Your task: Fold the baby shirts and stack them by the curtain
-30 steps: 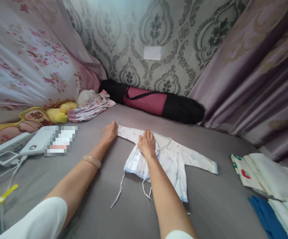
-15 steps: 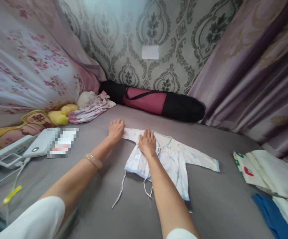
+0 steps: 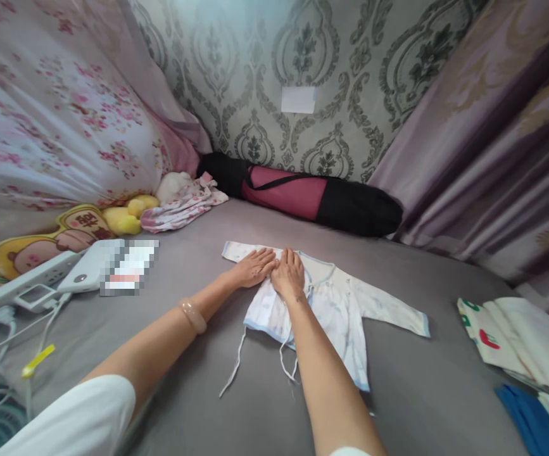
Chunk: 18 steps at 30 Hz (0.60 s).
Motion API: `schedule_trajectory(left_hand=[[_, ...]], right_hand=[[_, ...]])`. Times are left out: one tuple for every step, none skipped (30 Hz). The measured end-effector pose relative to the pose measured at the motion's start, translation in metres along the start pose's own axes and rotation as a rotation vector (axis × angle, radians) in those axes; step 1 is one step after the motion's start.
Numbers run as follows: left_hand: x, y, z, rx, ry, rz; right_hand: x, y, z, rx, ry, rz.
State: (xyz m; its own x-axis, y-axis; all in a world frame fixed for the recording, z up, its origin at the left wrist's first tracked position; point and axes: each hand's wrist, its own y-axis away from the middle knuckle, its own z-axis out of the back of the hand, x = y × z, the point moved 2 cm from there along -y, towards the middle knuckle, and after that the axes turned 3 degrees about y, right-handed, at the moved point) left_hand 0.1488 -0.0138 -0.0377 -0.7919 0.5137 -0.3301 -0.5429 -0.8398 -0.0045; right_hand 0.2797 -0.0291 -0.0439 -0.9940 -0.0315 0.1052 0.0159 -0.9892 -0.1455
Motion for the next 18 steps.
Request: schedule_trajectory(left_hand=[[0.004, 0.002, 0.001, -0.007, -0.011, 0.027], [0.008, 0.004, 0.002, -0.015, -0.022, 0.057], [0.013, 0.006, 0.004, -0.023, -0.03, 0.092], [0.02, 0.009, 0.006, -0.032, -0.036, 0.129], [0.027, 0.011, 0.009, -0.039, -0.04, 0.165], [0.034, 0.014, 0.012, -0.04, -0.043, 0.199], [0.041, 0.017, 0.015, -0.039, -0.046, 0.232], [0.048, 0.02, 0.018, -0.036, -0.05, 0.264], [0.054, 0.023, 0.021, -0.032, -0.053, 0.292], [0.059, 0.025, 0.024, -0.024, -0.056, 0.315], [0.063, 0.027, 0.026, -0.017, -0.059, 0.331], [0.066, 0.028, 0.028, -0.012, -0.06, 0.338], [0.068, 0.029, 0.029, -0.009, -0.059, 0.34], [0.069, 0.029, 0.029, -0.008, -0.058, 0.338], [0.07, 0.029, 0.029, -0.011, -0.057, 0.336], [0.072, 0.029, 0.028, -0.016, -0.054, 0.334], [0.074, 0.029, 0.027, -0.02, -0.049, 0.328], [0.076, 0.029, 0.026, -0.023, -0.043, 0.319]], right_hand=[[0.0, -0.001, -0.001, -0.005, -0.003, -0.004], [0.0, -0.001, -0.001, -0.01, -0.006, -0.008], [0.0, -0.002, -0.002, -0.015, -0.008, -0.01], [0.0, -0.002, -0.002, -0.019, -0.01, -0.008], [0.0, -0.002, -0.002, -0.022, -0.012, -0.005], [0.0, -0.002, -0.003, -0.025, -0.014, -0.004], [0.0, -0.002, -0.003, -0.026, -0.017, -0.003], [0.0, -0.002, -0.003, -0.025, -0.019, -0.004], [0.0, -0.002, -0.003, -0.022, -0.021, -0.006], [0.0, -0.002, -0.003, -0.018, -0.024, -0.008], [0.0, -0.002, -0.003, -0.014, -0.027, -0.01], [0.0, -0.002, -0.003, -0.01, -0.031, -0.011], [0.0, -0.002, -0.003, -0.007, -0.036, -0.012], [0.0, -0.002, -0.002, -0.007, -0.041, -0.012], [0.0, -0.002, -0.002, -0.008, -0.046, -0.011], [0.0, -0.002, -0.002, -0.011, -0.051, -0.012], [0.0, -0.001, -0.002, -0.012, -0.059, -0.013], [0.001, -0.001, -0.002, -0.012, -0.068, -0.016]])
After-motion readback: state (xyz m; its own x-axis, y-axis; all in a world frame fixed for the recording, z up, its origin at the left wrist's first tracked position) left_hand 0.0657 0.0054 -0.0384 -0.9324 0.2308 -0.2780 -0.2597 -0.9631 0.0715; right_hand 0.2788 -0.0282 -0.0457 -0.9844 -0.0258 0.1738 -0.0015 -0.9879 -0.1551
